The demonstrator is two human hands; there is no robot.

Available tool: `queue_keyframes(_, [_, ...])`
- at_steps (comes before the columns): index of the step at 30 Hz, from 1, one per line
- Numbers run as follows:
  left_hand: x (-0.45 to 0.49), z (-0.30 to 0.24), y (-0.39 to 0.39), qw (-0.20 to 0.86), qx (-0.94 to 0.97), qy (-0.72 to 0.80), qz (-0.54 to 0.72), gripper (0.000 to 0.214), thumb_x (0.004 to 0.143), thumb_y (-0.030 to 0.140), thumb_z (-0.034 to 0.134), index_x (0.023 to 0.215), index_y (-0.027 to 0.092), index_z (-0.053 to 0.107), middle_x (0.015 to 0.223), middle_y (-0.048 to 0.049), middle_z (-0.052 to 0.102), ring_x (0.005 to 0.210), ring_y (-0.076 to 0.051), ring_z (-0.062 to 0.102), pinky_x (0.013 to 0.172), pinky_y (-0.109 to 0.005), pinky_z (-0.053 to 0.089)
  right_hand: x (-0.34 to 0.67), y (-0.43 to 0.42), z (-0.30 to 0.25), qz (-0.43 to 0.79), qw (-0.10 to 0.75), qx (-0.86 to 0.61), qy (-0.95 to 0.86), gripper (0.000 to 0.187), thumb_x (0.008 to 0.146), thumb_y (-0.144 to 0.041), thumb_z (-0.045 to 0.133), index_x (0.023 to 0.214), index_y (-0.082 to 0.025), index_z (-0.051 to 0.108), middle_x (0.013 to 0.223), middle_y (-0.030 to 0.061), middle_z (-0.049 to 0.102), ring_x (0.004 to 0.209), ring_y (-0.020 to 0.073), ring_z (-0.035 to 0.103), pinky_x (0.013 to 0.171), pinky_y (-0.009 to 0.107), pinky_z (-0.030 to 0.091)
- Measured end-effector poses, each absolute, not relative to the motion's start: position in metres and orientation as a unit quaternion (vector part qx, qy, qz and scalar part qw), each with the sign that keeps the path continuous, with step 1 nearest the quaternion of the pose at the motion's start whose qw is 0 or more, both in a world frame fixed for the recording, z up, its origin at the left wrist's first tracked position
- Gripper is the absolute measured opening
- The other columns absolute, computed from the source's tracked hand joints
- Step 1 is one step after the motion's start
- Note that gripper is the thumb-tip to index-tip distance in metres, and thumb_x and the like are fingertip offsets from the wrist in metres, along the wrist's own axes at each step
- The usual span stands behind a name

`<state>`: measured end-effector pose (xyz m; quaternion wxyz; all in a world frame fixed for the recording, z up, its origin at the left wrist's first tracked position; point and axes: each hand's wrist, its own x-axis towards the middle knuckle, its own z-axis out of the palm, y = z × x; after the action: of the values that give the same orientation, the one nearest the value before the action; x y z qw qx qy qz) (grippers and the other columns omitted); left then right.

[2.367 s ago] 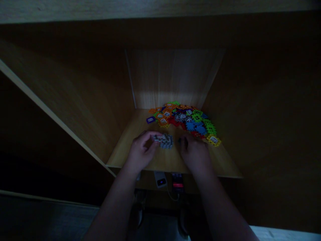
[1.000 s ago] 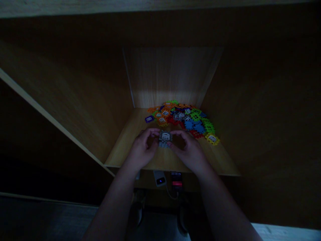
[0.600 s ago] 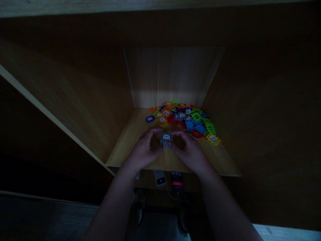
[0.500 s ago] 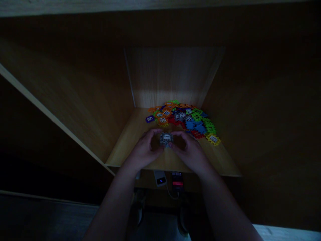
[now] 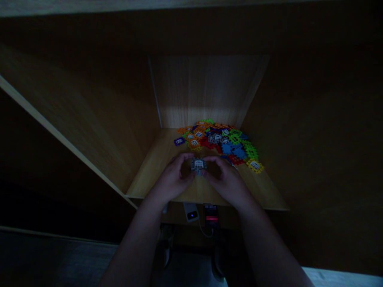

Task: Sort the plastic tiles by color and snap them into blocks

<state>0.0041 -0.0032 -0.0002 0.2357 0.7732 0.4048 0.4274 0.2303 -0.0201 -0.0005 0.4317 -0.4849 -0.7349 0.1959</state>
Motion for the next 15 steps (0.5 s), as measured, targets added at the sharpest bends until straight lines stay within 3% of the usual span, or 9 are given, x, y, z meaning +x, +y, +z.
queue_keyframes(5, [0.0042,-0.0006,-0.0032,0.236,0.773,0.404,0.429,0.046,0.094,0.019,0.076,0.137,0.026,0.059,0.142,-0.0089,0.071,0.135,-0.029,0.067,0.120,-0.050,0.051,0.2300,-0.0215,0.0010,0.195,0.425,-0.485,-0.739,0.033,0.099,-0.038,0.074,0.130,-0.031,0.067,0.133,0.0049,0.077,0.127,0.0304,0.069,0.109,0.050,0.052])
queue_keyframes(9, [0.0031,0.0002,-0.0033,0.242,0.766,0.408,0.434,0.047,0.091,0.013,0.072,0.135,0.025,0.060,0.141,-0.0096,0.071,0.134,-0.029,0.067,0.120,-0.050,0.050,0.2302,-0.0215,0.0013,0.190,0.445,-0.484,-0.729,0.028,0.106,-0.045,0.062,0.129,-0.029,0.066,0.133,0.0080,0.076,0.128,0.0300,0.069,0.111,0.050,0.051])
queue_keyframes(15, [-0.0011,0.0003,-0.0010,0.242,0.750,0.447,0.423,0.059,0.081,0.007,0.074,0.136,0.025,0.061,0.132,-0.0081,0.073,0.127,-0.028,0.070,0.113,-0.047,0.054,0.2345,-0.0177,-0.0017,0.172,0.464,-0.534,-0.686,0.014,0.103,-0.031,0.055,0.111,-0.027,0.065,0.112,0.0077,0.079,0.103,0.0275,0.075,0.090,0.042,0.055])
